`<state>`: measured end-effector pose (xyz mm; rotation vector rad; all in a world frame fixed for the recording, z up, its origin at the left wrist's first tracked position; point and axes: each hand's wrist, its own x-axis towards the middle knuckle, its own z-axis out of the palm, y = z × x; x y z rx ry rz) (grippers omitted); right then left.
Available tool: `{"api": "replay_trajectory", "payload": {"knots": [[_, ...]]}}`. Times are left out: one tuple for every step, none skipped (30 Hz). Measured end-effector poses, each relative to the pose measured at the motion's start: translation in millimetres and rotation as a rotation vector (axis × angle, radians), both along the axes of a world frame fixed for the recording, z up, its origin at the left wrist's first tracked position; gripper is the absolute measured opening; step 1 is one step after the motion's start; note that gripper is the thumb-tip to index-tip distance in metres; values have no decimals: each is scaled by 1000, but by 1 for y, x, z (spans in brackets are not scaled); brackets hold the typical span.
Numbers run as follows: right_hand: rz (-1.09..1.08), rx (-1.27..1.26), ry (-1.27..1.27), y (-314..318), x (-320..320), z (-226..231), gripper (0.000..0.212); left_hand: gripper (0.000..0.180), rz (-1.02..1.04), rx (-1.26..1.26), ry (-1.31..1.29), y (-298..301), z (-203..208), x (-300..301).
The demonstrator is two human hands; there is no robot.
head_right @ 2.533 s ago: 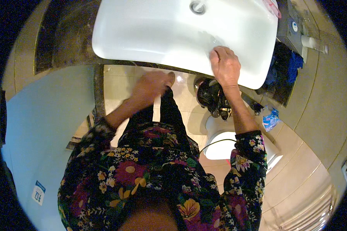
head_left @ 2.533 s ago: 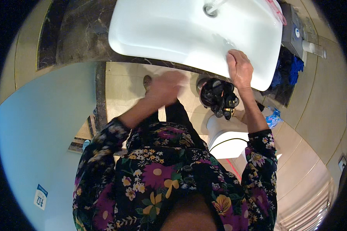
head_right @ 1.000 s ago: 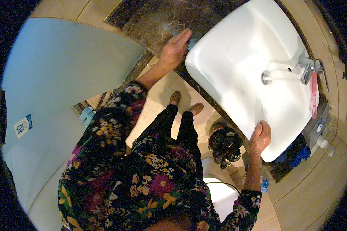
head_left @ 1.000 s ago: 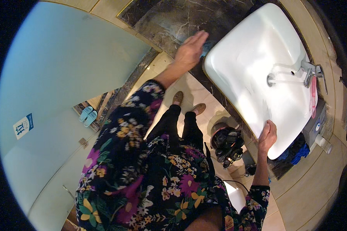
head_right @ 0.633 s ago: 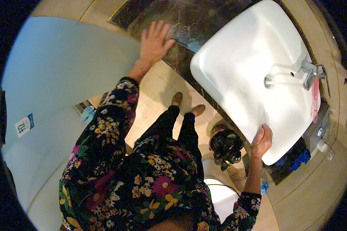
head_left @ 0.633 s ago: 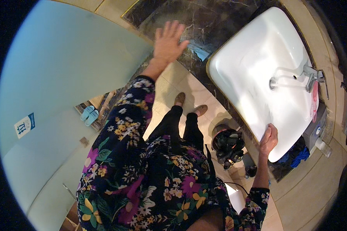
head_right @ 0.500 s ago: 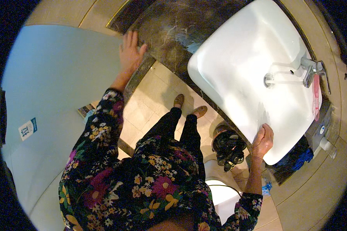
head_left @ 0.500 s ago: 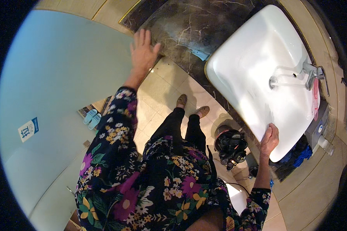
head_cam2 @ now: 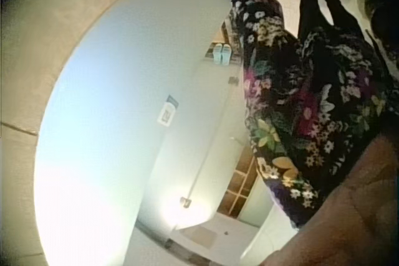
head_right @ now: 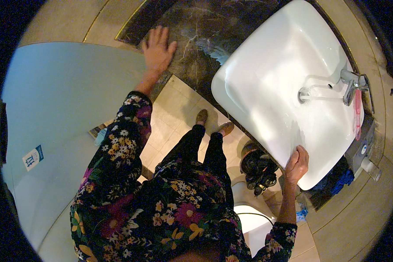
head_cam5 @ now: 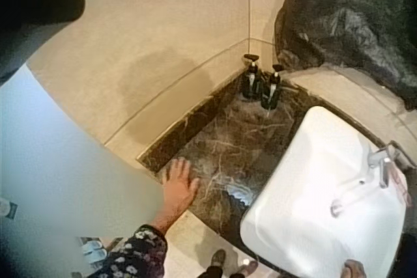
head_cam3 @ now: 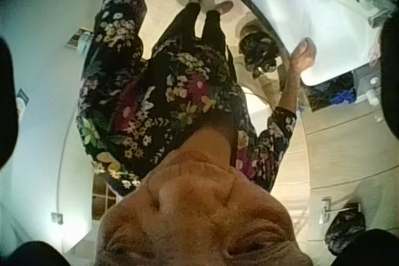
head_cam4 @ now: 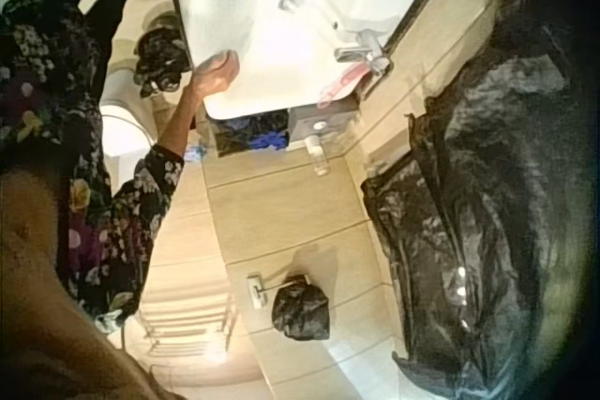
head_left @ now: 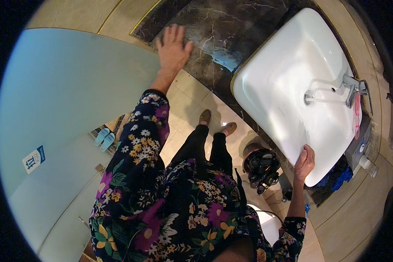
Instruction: The person washes a pair of black sandals with gold patterns in a bathroom sink, rinses them, and places them on the floor. Then the person washes a blue cloth under running water, wrings it out, and sets it aside.
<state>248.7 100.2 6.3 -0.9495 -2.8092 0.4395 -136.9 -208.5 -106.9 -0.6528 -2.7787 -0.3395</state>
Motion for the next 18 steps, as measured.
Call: {"api": "replay_trajectory", "payload": {"knots": [[-10,2,-4,0,3,0,26,52,54,8,0,-8,-1,-1],[-18,3,-7,0,6,0,25,53,46,13,-44,-19,-2,3],[-16,0,-5,-1,6,0,25,53,81,25,-63,-26,-1,10],[-14,-1,-2,-1,6,0,25,54,116,39,-81,-32,0,20],[-12,-2,0,-1,7,1,24,55,151,54,-100,-38,-3,29],[-9,-16,4,-2,5,2,25,55,229,79,-154,-52,-8,36],[-3,-29,6,-3,3,4,25,55,308,106,-209,-67,-19,43],[0,-39,9,-3,1,5,25,56,385,136,-265,-75,-24,48],[-2,-38,14,-3,2,4,25,56,318,135,-227,-70,-20,53],[-6,-35,20,-3,4,3,25,56,250,137,-189,-62,-10,58],[-12,-31,26,-4,7,3,25,57,179,140,-151,-50,-3,58],[0,-29,21,-4,8,2,25,57,95,135,-153,-37,2,58],[10,-26,21,-3,7,2,25,58,8,130,-149,-19,8,57],[17,-22,21,-3,6,2,25,59,-82,125,-145,1,14,55],[16,-27,30,-3,7,2,24,57,-156,96,-180,20,21,55],[14,-31,39,-5,5,3,24,56,-226,94,-198,36,17,54],[11,-35,49,-6,3,4,24,55,-297,90,-215,50,14,51],[13,-25,43,-6,4,4,23,56,-315,30,-220,66,16,46]]}}
